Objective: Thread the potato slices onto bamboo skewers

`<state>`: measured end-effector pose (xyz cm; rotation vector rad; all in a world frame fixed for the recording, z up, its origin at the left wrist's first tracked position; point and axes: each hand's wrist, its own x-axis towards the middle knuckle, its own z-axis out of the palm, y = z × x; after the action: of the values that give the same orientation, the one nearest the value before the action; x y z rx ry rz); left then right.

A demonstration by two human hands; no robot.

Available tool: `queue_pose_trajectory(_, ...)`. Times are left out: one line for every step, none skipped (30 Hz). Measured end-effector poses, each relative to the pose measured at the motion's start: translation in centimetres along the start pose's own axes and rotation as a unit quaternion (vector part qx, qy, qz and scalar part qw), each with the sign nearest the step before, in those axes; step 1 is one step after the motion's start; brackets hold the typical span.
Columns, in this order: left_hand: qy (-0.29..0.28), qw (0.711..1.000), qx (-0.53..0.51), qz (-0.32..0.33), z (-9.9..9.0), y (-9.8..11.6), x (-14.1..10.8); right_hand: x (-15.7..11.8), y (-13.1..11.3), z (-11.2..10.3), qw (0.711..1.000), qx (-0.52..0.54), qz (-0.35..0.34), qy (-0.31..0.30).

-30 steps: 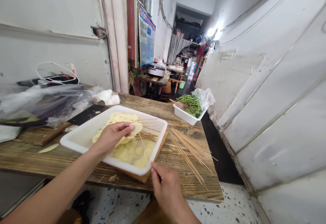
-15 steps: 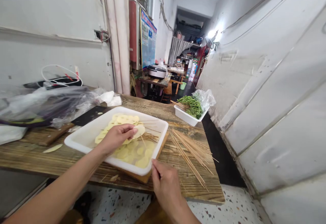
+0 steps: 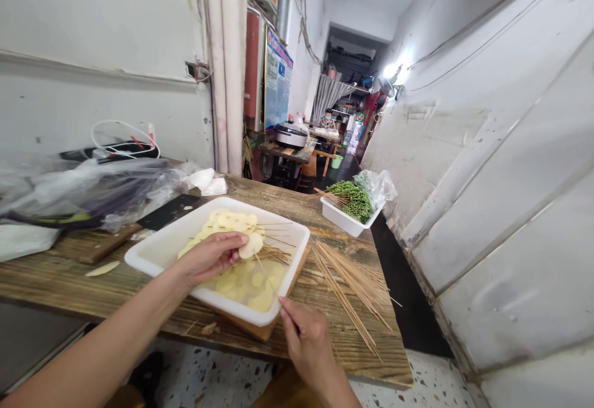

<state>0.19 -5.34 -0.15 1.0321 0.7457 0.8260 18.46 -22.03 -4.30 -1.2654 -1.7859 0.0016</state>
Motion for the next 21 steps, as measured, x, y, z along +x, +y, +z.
queue_pose_trajectory(-0.006,1.0,0.003,-0.002,0.0,0.1,0.0,-0.1,0.0,0.1,1.0,-0.003,0.003,0.004)
queue_pose_trajectory(-0.011,1.0,0.008,-0.002,0.1,0.1,-0.1,-0.1,0.1,0.2,1.0,-0.005,0.008,0.006)
queue_pose_trajectory(-0.016,1.0,0.016,-0.003,0.1,0.1,-0.1,-0.1,0.0,0.4,1.0,-0.006,0.012,0.007)
queue_pose_trajectory(-0.024,0.999,0.03,-0.006,0.2,0.0,-0.2,-0.1,0.0,0.6,1.0,-0.005,0.017,0.008)
queue_pose_trajectory(-0.035,0.998,0.048,-0.009,0.2,-0.1,-0.3,0.1,-0.1,0.8,1.0,-0.003,0.022,0.009)
queue_pose_trajectory(-0.048,0.996,0.071,-0.011,0.3,-0.2,-0.4,0.3,-0.3,1.0,1.0,-0.001,0.028,0.01)
queue_pose_trajectory(-0.062,0.993,0.096,-0.012,0.4,-0.3,-0.5,0.5,-0.4,1.1,0.999,0.002,0.034,0.011)
queue_pose_trajectory(-0.073,0.99,0.121,-0.011,0.5,-0.4,-0.5,0.8,-0.5,1.3,0.999,0.004,0.043,0.011)
queue_pose_trajectory(-0.082,0.986,0.144,-0.005,0.6,-0.4,-0.6,1.1,-0.5,1.3,0.999,0.005,0.051,0.013)
queue_pose_trajectory(-0.089,0.983,0.164,0.002,0.6,-0.5,-0.6,1.3,-0.5,1.2,0.998,0.003,0.061,0.017)
queue_pose_trajectory(-0.09,0.979,0.182,0.014,0.7,-0.6,-0.6,1.5,-0.5,1.1,0.997,-0.001,0.07,0.024)
queue_pose_trajectory(-0.083,0.975,0.202,0.028,0.6,-0.6,-0.5,1.7,-0.4,0.9,0.996,-0.007,0.079,0.032)
queue_pose_trajectory(-0.067,0.97,0.229,0.046,0.6,-0.7,-0.4,1.7,-0.3,0.5,0.995,-0.014,0.087,0.042)
queue_pose_trajectory(-0.048,0.96,0.268,0.064,0.6,-0.8,-0.2,1.7,-0.1,0.2,0.994,-0.021,0.095,0.053)
queue_pose_trajectory(-0.033,0.944,0.318,0.08,0.6,-1.0,0.0,1.7,0.0,-0.2,0.992,-0.025,0.105,0.062)
queue_pose_trajectory(-0.03,0.921,0.377,0.091,0.7,-1.2,0.2,1.5,0.2,-0.6,0.991,-0.027,0.115,0.069)
queue_pose_trajectory(-0.042,0.892,0.44,0.095,0.7,-1.4,0.4,1.4,0.3,-0.9,0.989,-0.026,0.125,0.073)
queue_pose_trajectory(-0.065,0.857,0.503,0.092,0.8,-1.7,0.6,1.2,0.4,-1.2,0.988,-0.024,0.135,0.075)
queue_pose_trajectory(-0.091,0.82,0.559,0.085,1.0,-2.0,0.7,1.1,0.5,-1.4,0.987,-0.021,0.142,0.075)
queue_pose_trajectory(-0.115,0.785,0.604,0.073,1.1,-2.2,0.8,0.9,0.5,-1.5,0.986,-0.019,0.146,0.076)
queue_pose_trajectory(-0.136,0.755,0.639,0.063,1.4,-2.4,1.0,0.8,0.5,-1.7,0.986,-0.016,0.149,0.077)
